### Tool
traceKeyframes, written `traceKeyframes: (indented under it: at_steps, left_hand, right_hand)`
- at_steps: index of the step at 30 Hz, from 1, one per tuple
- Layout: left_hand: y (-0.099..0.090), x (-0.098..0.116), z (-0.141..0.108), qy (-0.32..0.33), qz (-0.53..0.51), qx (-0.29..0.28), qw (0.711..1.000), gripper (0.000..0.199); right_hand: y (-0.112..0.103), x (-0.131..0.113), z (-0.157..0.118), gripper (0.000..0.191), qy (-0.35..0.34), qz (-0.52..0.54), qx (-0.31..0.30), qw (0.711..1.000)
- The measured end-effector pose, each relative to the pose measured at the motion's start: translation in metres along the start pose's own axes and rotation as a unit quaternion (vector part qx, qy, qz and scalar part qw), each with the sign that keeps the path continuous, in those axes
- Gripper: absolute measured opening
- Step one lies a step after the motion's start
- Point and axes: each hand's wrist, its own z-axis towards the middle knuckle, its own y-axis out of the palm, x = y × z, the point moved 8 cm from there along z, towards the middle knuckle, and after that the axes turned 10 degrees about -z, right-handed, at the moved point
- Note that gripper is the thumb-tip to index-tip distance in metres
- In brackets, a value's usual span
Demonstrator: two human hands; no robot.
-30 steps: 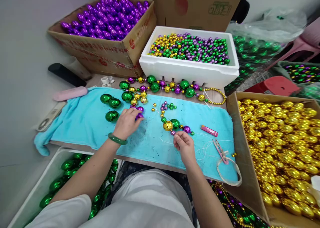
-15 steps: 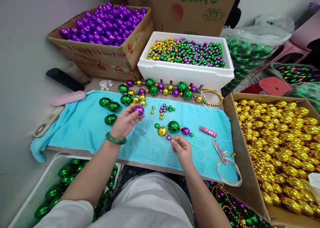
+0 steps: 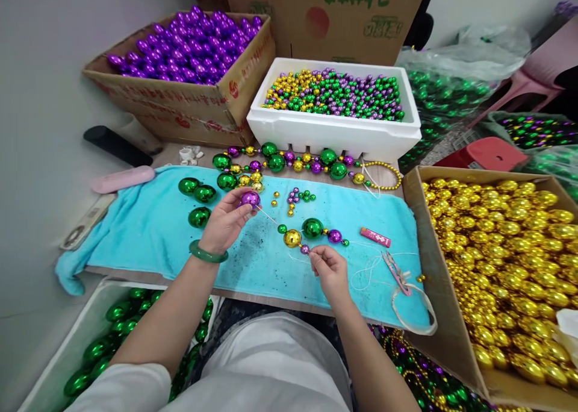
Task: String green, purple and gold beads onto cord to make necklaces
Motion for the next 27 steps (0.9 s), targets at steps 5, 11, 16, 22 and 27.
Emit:
traceKeyframes:
  at_steps: [5,11,16,22,27]
  left_hand:
    - [0.008,0.018,-0.007,0.13,0.106,0.01,0.986,0.021]
    - [0.019,-0.003,-0.014,0.01,-0.045,0.004,0.999,0.048]
    - [0.023,-0.01,-0.018,-0.052,-0.089,-0.014,0.995,0.043]
    - [0.027,-0.002,-0.019,-0.036,-0.088,-0.033,0.995,0.045]
    - [0.028,0.004,-0.019,-0.024,-0.088,-0.041,0.995,0.047]
  right_hand:
    - [0.001,-0.007,0.0,0.023,-0.005,-0.008,0.009,1.0]
    - [0.008,-0.005,0.0,0.025,-0.005,0.003,0.007,1.0]
    - [0.009,0.003,0.001,0.026,0.002,-0.004,-0.003,1.0]
    - [0.005,0.003,0.002,0.026,0.005,-0.002,-0.004,1.0]
    - [0.002,0.0,0.004,0.025,0.002,0.003,-0.001,1.0]
